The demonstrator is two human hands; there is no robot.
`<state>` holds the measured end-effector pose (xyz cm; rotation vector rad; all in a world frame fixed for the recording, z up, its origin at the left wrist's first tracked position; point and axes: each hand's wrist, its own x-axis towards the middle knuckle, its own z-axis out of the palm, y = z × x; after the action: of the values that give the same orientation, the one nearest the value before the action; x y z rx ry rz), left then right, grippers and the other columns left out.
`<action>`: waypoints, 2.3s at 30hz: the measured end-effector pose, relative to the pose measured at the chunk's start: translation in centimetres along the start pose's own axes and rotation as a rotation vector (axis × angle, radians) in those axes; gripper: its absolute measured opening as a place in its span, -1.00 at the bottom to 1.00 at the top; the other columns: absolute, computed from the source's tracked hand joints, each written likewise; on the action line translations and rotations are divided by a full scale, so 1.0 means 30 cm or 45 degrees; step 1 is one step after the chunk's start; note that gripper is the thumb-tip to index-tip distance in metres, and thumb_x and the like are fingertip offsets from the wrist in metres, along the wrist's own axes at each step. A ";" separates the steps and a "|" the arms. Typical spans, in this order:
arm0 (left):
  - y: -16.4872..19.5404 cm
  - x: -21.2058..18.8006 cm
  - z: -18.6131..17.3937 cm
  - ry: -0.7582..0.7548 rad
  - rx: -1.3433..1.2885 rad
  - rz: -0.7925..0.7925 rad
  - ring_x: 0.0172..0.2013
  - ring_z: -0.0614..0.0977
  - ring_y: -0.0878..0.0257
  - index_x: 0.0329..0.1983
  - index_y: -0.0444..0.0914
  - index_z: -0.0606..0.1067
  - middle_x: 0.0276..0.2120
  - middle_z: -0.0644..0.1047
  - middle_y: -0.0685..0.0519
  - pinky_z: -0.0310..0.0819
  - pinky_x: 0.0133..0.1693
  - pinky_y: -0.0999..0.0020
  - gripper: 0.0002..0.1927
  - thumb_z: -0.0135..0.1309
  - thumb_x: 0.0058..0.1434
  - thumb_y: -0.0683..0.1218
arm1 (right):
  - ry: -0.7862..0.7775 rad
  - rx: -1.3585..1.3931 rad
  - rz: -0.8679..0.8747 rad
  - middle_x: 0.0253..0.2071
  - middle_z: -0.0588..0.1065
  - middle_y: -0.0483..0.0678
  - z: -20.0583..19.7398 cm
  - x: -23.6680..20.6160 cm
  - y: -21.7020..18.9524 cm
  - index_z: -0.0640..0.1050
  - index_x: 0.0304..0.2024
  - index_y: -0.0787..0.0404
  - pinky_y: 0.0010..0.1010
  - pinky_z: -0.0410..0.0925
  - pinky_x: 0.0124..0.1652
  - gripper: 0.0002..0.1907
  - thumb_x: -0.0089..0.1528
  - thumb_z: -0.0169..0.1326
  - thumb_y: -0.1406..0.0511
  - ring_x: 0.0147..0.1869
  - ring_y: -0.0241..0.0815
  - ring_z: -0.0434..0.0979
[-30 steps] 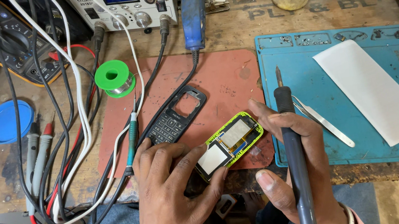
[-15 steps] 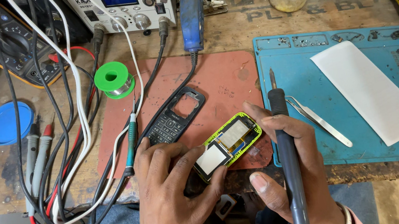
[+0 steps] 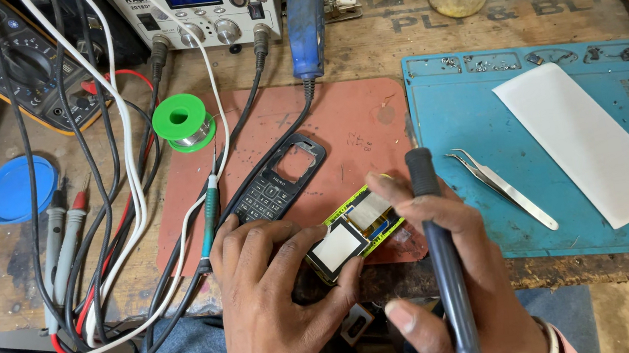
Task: The person uses a soldering iron and a screwdriver to work on the internal circuit board of a disassembled mobile phone. They apply heat to specific points on the board and use the screwdriver to adjust or remove components while the phone remains open on the workbench.
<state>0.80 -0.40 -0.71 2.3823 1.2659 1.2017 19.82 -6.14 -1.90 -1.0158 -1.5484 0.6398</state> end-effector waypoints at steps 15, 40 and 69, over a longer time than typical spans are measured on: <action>-0.002 0.000 -0.003 0.060 -0.008 0.060 -0.08 0.57 0.11 0.00 -0.17 0.59 -0.18 0.58 0.09 0.21 0.23 -0.06 -0.45 0.46 -0.08 0.03 | -0.224 -0.265 -0.135 0.40 0.46 0.26 -0.019 0.015 -0.042 0.29 0.26 0.21 0.10 0.13 0.54 -0.39 0.24 0.17 0.17 0.59 0.34 0.32; 0.041 0.004 0.066 0.133 0.063 0.119 0.05 0.59 0.15 0.13 -0.18 0.50 -0.02 0.62 0.13 0.26 0.22 0.02 -0.42 0.43 0.08 0.05 | 0.564 0.243 -0.022 0.39 0.38 0.39 0.012 -0.027 0.090 0.18 0.29 0.17 -0.05 0.20 0.52 -0.41 0.38 0.17 0.14 0.54 0.14 0.40; 0.040 0.007 0.060 -0.040 0.158 0.103 0.08 0.51 0.11 0.14 -0.13 0.52 0.04 0.56 0.11 0.12 0.23 -0.07 -0.45 0.33 0.09 0.10 | 0.544 0.137 -0.013 0.34 0.40 0.42 0.015 -0.020 0.093 0.19 0.29 0.25 0.03 0.22 0.52 -0.43 0.41 0.09 0.12 0.53 0.18 0.42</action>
<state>2.90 -0.63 -1.18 2.5527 1.2810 1.1335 20.13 -5.27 -4.63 -0.9875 -1.1323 0.4567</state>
